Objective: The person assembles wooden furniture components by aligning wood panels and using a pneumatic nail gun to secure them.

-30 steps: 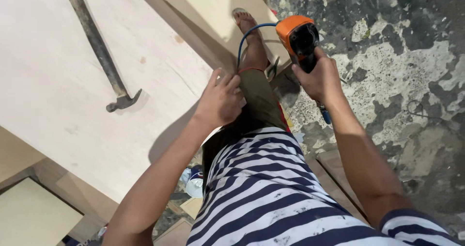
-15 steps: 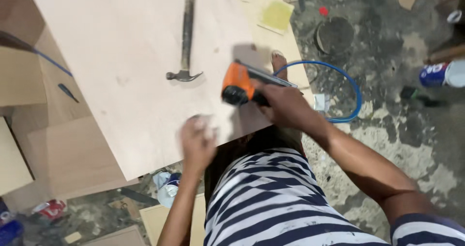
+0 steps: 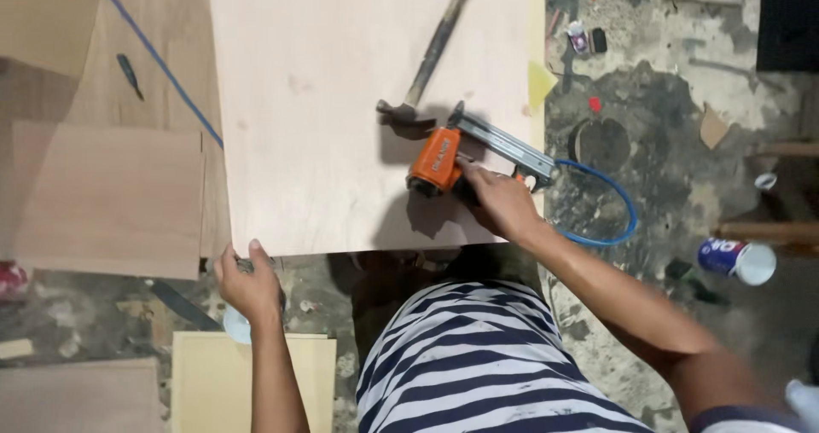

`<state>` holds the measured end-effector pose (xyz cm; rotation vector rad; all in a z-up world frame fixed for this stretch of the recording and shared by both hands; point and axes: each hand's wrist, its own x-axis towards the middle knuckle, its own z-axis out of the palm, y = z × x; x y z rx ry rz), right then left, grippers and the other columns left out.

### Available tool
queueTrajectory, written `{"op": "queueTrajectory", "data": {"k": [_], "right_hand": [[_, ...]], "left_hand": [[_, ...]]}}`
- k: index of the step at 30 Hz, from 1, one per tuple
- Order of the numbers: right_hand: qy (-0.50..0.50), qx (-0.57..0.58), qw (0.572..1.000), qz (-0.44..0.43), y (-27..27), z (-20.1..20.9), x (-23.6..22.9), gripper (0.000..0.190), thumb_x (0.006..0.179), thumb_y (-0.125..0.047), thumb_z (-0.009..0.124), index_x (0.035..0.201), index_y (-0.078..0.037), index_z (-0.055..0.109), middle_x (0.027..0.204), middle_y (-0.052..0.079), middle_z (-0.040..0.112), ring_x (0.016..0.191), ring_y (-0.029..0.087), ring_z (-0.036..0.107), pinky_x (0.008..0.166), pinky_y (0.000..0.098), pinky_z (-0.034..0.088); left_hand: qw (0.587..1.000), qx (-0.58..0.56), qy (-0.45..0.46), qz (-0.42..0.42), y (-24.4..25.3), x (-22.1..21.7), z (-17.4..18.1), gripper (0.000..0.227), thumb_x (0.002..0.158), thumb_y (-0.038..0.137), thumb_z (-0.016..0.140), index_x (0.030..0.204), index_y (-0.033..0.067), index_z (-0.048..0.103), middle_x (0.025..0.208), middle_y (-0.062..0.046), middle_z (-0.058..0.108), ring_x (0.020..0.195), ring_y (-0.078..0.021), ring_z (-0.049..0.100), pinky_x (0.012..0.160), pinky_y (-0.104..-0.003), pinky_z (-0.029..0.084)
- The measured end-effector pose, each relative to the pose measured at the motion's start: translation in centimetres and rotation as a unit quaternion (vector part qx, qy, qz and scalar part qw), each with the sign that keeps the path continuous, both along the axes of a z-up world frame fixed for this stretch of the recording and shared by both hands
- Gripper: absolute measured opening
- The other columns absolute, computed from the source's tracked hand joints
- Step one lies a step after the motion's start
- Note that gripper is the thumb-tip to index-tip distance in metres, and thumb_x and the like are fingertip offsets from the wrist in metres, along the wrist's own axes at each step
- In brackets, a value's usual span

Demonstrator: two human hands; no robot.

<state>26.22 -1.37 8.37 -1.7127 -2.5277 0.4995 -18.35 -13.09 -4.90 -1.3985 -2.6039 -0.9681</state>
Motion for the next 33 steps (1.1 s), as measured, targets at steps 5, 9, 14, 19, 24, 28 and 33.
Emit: {"op": "queueTrajectory", "data": {"k": [5, 9, 14, 19, 24, 28, 33], "right_hand": [[-0.056, -0.046, 0.997, -0.015, 1.3, 1.9, 0.2, 0.070, 0.083, -0.043, 0.072, 0.145, -0.019, 0.051, 0.119, 0.008, 0.071, 0.094, 0.040, 0.073, 0.080, 0.0577, 0.058], [-0.042, -0.072, 0.996, -0.043, 1.5, 1.2, 1.8, 0.076, 0.083, -0.038, 0.072, 0.151, -0.018, 0.047, 0.118, 0.012, 0.072, 0.103, 0.041, 0.072, 0.086, 0.0589, 0.055], [0.012, -0.074, 0.991, -0.112, 1.0, 1.6, 4.6, 0.081, 0.081, -0.042, 0.074, 0.154, -0.024, 0.042, 0.118, 0.012, 0.074, 0.103, 0.042, 0.071, 0.089, 0.0596, 0.053], [0.067, -0.057, 0.973, -0.215, -0.7, 3.1, 7.5, 0.080, 0.081, -0.037, 0.079, 0.153, -0.023, 0.046, 0.114, 0.014, 0.075, 0.104, 0.043, 0.070, 0.088, 0.0571, 0.053], [0.132, -0.042, 0.935, -0.328, -2.0, 2.1, 11.0, 0.074, 0.085, -0.021, 0.083, 0.151, -0.020, 0.049, 0.107, 0.026, 0.074, 0.102, 0.049, 0.068, 0.083, 0.0577, 0.053], [0.161, -0.037, 0.906, -0.390, -3.2, 2.2, 12.4, 0.070, 0.086, -0.020, 0.083, 0.148, -0.021, 0.051, 0.104, 0.022, 0.074, 0.103, 0.046, 0.069, 0.078, 0.0558, 0.052], [0.181, -0.050, 0.908, -0.375, -5.0, 3.6, 13.3, 0.065, 0.086, -0.015, 0.069, 0.147, -0.011, 0.046, 0.090, 0.012, 0.067, 0.072, 0.029, 0.055, 0.068, 0.0425, 0.041]], "left_hand": [[1.000, 0.006, 0.003, -0.006, -0.3, 0.6, 0.8, 0.038, 0.092, 0.033, 0.087, 0.118, 0.0083, 0.076, 0.103, -0.010, 0.067, 0.091, -0.0356, 0.069, 0.082, -0.044, 0.054], [0.999, -0.020, -0.010, -0.038, -0.4, 1.3, 3.9, 0.053, 0.084, 0.028, 0.093, 0.122, -0.0024, 0.074, 0.111, -0.021, 0.066, 0.100, -0.0473, 0.066, 0.089, -0.054, 0.052], [0.996, -0.070, 0.046, -0.041, 0.7, 1.9, 5.0, 0.068, 0.084, 0.031, 0.094, 0.129, -0.0132, 0.069, 0.115, -0.026, 0.056, 0.109, -0.0495, 0.062, 0.097, -0.055, 0.049], [0.967, -0.244, -0.051, -0.051, 3.4, 4.1, 12.0, 0.106, 0.074, 0.049, 0.092, 0.148, -0.0118, 0.049, 0.124, -0.030, 0.045, 0.122, -0.0546, 0.047, 0.108, -0.059, 0.037], [0.950, -0.264, -0.009, -0.166, 3.1, 4.6, 13.7, 0.126, 0.054, 0.036, 0.100, 0.148, -0.0242, 0.040, 0.130, -0.043, 0.044, 0.120, -0.0650, 0.047, 0.106, -0.065, 0.036], [0.935, -0.151, 0.090, -0.309, 4.3, 9.4, 12.0, 0.105, 0.055, 0.023, 0.102, 0.143, -0.0129, 0.057, 0.146, -0.047, 0.037, 0.135, -0.0665, 0.033, 0.113, -0.071, 0.020], [0.851, -0.195, 0.130, -0.469, 6.4, 11.9, 9.8, 0.137, 0.067, 0.059, 0.094, 0.169, 0.0233, 0.009, 0.172, -0.023, 0.012, 0.158, -0.0420, 0.018, 0.126, -0.067, 0.017]]}}
